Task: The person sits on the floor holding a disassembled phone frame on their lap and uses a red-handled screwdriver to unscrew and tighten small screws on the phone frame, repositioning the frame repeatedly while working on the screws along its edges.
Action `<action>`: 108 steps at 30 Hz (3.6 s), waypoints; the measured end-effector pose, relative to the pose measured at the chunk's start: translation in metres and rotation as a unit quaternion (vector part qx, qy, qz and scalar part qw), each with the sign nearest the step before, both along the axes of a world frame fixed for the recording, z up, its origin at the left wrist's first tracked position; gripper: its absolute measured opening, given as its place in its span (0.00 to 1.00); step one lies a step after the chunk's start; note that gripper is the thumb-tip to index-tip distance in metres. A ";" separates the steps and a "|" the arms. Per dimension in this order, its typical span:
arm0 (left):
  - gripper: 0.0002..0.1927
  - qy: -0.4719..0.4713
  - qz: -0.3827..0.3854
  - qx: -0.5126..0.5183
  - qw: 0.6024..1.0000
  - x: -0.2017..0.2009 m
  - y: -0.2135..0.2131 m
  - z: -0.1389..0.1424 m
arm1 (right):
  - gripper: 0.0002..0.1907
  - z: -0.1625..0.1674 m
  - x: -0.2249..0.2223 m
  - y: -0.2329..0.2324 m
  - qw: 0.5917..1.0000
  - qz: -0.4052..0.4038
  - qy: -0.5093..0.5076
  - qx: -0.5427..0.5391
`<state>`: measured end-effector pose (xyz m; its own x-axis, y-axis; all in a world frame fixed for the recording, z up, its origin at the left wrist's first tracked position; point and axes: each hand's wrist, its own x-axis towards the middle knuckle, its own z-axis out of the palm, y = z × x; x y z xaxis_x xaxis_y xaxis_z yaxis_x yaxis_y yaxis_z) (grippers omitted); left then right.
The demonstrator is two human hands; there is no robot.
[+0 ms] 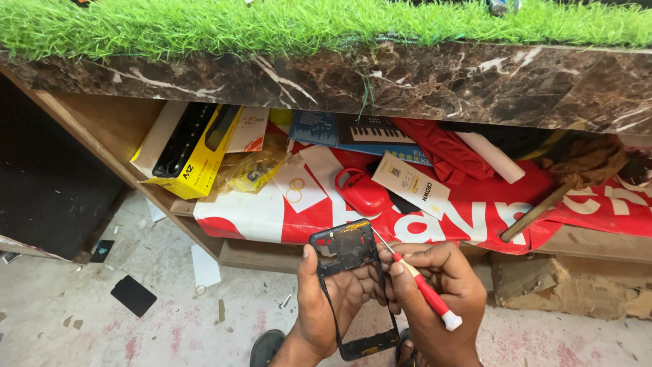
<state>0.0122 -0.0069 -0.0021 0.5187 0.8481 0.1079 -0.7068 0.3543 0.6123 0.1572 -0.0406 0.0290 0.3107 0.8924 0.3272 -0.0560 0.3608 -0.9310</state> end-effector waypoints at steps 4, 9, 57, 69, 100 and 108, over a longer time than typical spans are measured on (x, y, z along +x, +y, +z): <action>0.55 -0.002 0.000 0.012 1.000 0.000 0.000 0.001 | 0.05 0.000 0.000 0.000 1.000 0.000 -0.001 -0.003; 0.55 -0.011 -0.002 0.009 1.000 0.000 0.000 0.003 | 0.05 0.000 0.001 0.000 1.000 0.000 -0.004 -0.001; 0.57 -0.007 -0.014 0.044 0.999 -0.006 -0.003 0.000 | 0.04 0.009 -0.006 -0.009 0.999 0.022 0.020 0.032; 0.58 -0.061 -0.025 0.016 0.998 -0.004 -0.005 0.008 | 0.04 0.003 -0.005 -0.010 0.995 0.049 0.053 0.066; 0.56 -0.057 -0.022 0.038 0.997 -0.005 -0.005 0.005 | 0.04 0.006 0.000 -0.009 0.998 0.042 0.026 0.041; 0.57 -0.050 -0.035 0.034 0.998 -0.003 -0.004 0.002 | 0.04 0.004 -0.002 -0.009 0.998 0.032 0.042 0.040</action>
<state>0.0088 -0.0104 -0.0001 0.5605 0.7991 0.2174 -0.7400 0.3654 0.5647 0.1548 -0.0494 0.0333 0.2841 0.8829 0.3738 -0.1577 0.4276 -0.8901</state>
